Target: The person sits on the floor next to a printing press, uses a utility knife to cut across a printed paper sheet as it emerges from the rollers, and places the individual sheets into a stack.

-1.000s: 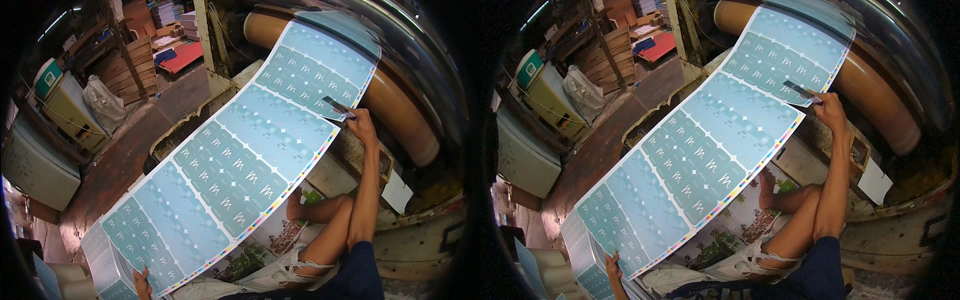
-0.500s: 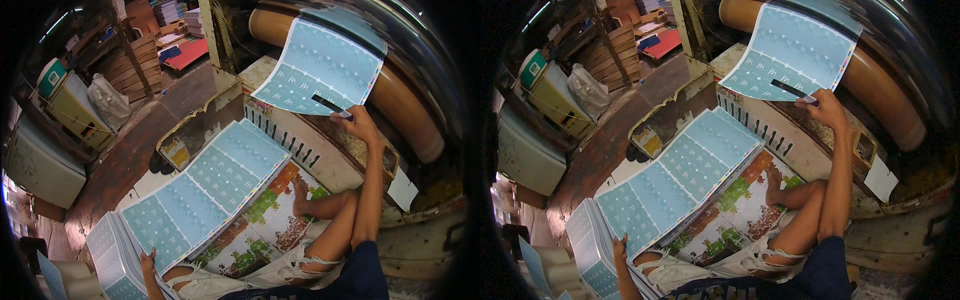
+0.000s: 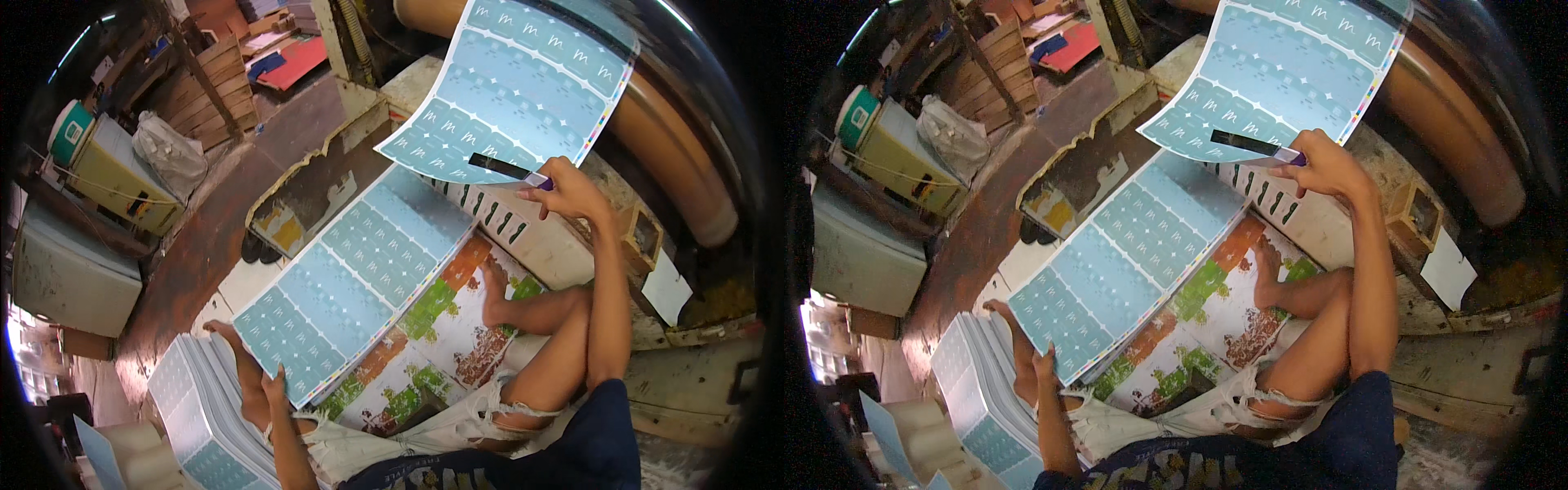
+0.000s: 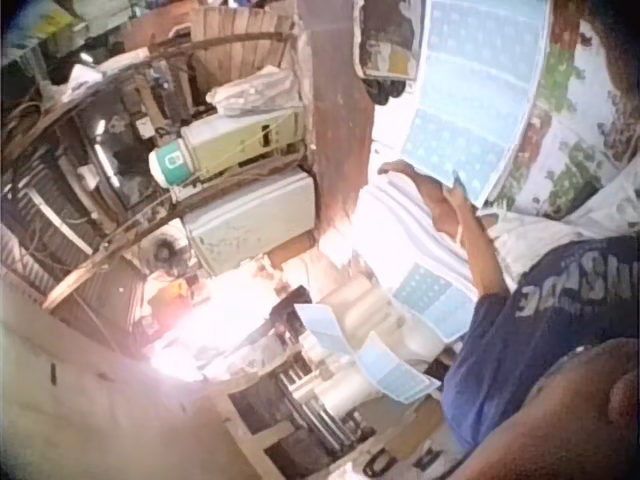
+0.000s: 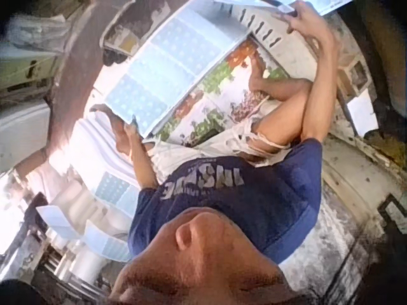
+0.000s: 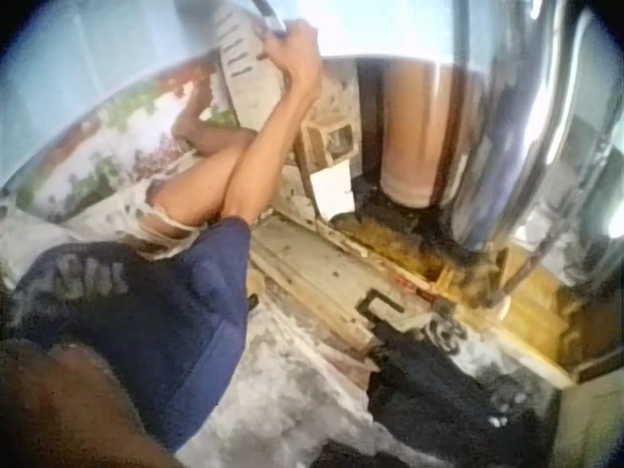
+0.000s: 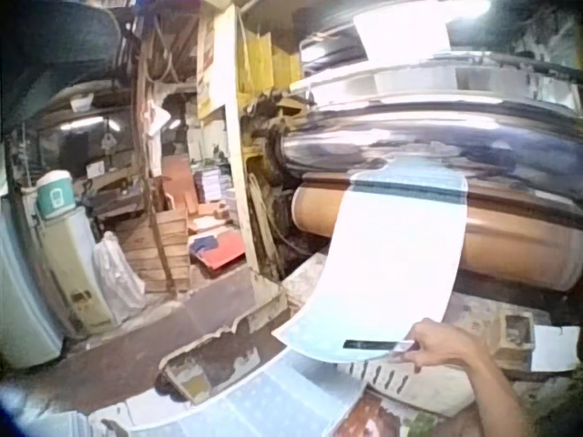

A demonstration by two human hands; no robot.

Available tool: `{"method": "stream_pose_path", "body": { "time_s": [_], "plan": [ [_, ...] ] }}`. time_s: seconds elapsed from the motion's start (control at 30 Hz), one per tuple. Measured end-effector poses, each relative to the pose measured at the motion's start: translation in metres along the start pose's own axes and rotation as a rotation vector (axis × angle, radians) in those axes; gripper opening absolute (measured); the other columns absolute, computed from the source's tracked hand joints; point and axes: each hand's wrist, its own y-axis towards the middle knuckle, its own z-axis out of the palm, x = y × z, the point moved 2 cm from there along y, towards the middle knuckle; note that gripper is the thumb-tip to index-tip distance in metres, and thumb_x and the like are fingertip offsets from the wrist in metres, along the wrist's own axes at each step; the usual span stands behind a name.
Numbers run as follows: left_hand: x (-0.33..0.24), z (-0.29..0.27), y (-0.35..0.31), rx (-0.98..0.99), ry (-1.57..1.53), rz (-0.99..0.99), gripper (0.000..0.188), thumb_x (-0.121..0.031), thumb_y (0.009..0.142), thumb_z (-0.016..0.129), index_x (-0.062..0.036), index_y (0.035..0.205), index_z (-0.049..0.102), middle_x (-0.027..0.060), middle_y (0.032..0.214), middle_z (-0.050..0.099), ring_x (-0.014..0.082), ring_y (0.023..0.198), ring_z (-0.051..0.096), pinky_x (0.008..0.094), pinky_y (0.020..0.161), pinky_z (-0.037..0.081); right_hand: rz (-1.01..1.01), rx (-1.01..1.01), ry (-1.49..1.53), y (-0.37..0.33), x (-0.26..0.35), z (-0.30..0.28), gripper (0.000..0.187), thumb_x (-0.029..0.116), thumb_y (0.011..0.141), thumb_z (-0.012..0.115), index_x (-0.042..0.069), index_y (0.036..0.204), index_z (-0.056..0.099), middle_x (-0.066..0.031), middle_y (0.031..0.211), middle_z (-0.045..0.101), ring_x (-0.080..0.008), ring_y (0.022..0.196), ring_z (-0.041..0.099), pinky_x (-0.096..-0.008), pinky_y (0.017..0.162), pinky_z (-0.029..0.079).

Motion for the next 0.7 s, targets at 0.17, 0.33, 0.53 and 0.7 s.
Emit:
{"method": "stream_pose_path", "body": {
  "time_s": [0.17, 0.33, 0.53, 0.7],
  "plan": [
    [0.055, -0.007, -0.002, -0.319, 1.223, -0.031, 0.148, -0.041, 0.057, 0.092, 0.0045, 0.145, -0.018, 0.0385, 0.143, 0.026, 0.0432, 0.115, 0.057, 0.042, 0.098, 0.047, -0.156, 0.067, 0.075, 0.001, 0.021, 0.028, 0.025, 0.011, 0.082, 0.071, -0.01, 0.07, 0.064, -0.0075, 0.053, 0.058, -0.0169, 0.047, 0.064, -0.029, 0.043, 0.048],
    [0.055, 0.098, -0.052, -0.205, 1.685, -0.39, 0.149, -0.025, 0.061, 0.09, -0.0209, 0.147, -0.031, 0.0381, 0.151, -0.017, 0.0439, 0.111, 0.059, 0.042, 0.097, 0.049, -0.182, 0.304, -0.053, -0.007, 0.024, 0.033, 0.02, 0.01, 0.08, 0.068, -0.008, 0.07, 0.066, -0.0113, 0.051, 0.059, -0.0175, 0.044, 0.063, -0.0299, 0.042, 0.048],
    [0.021, 0.097, -0.048, 0.151, 1.232, -0.589, 0.164, -0.023, 0.047, 0.097, -0.0267, 0.143, -0.036, 0.0302, 0.152, -0.024, 0.0377, 0.139, 0.03, 0.0431, 0.116, 0.029, -0.151, 0.395, -0.09, -0.008, 0.033, 0.051, 0.02, 0.015, 0.075, 0.07, -0.005, 0.072, 0.068, -0.0164, 0.054, 0.062, -0.0253, 0.048, 0.064, -0.0357, 0.049, 0.05],
    [0.022, 0.121, -0.06, -0.147, 1.783, -0.302, 0.14, -0.023, 0.064, 0.088, -0.0134, 0.15, -0.022, 0.0413, 0.15, -0.009, 0.0445, 0.119, 0.054, 0.0423, 0.095, 0.05, -0.321, 0.498, -0.141, -0.007, 0.061, 0.057, 0.024, 0.021, 0.068, 0.071, -0.002, 0.074, 0.069, -0.0221, 0.061, 0.061, -0.0357, 0.061, 0.064, -0.0426, 0.057, 0.051]
  ]
}}
